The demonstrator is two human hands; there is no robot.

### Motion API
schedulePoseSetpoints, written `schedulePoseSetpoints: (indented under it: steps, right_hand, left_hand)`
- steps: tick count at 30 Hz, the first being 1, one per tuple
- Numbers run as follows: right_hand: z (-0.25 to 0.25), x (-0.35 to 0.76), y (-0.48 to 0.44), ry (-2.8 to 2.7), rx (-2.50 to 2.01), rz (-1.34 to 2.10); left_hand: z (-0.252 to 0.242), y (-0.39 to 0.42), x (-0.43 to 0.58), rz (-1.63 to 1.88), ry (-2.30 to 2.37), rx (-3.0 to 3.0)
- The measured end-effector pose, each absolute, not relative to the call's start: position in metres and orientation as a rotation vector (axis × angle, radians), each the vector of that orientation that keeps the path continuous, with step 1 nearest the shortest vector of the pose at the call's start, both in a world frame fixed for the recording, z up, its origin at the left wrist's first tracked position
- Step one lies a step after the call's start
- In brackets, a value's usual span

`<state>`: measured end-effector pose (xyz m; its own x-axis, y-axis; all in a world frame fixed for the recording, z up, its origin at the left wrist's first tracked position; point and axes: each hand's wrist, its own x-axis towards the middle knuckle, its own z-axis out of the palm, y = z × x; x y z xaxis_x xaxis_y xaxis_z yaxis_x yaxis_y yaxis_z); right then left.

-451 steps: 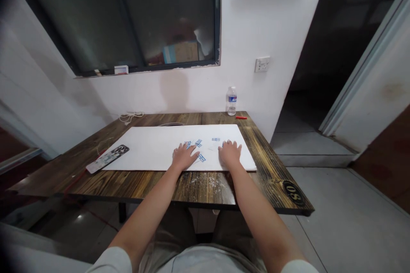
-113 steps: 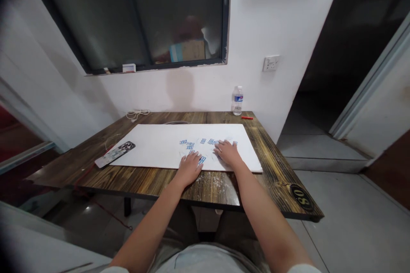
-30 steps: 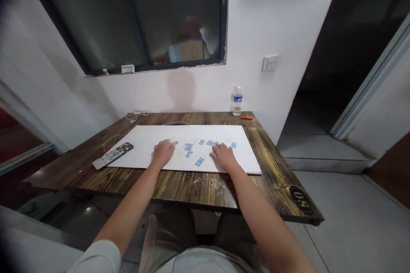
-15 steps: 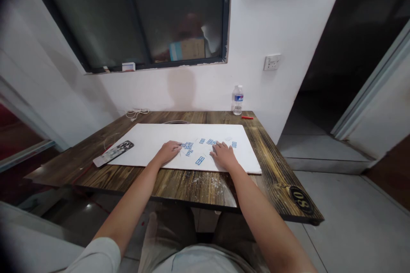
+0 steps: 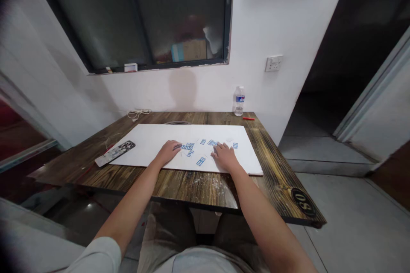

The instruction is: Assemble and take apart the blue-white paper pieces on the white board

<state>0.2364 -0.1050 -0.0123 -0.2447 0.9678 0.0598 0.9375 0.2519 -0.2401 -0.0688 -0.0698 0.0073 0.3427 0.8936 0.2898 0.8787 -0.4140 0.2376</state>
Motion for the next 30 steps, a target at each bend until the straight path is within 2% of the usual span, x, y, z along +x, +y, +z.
schedulePoseSetpoints:
  steps: [30]
  right_hand:
    - [-0.0133, 0.2355, -0.1055, -2.316, -1.787, 0.225]
  left_hand:
    - [0.0085, -0.0764, -0.0602, 0.52, 1.8, 2.55]
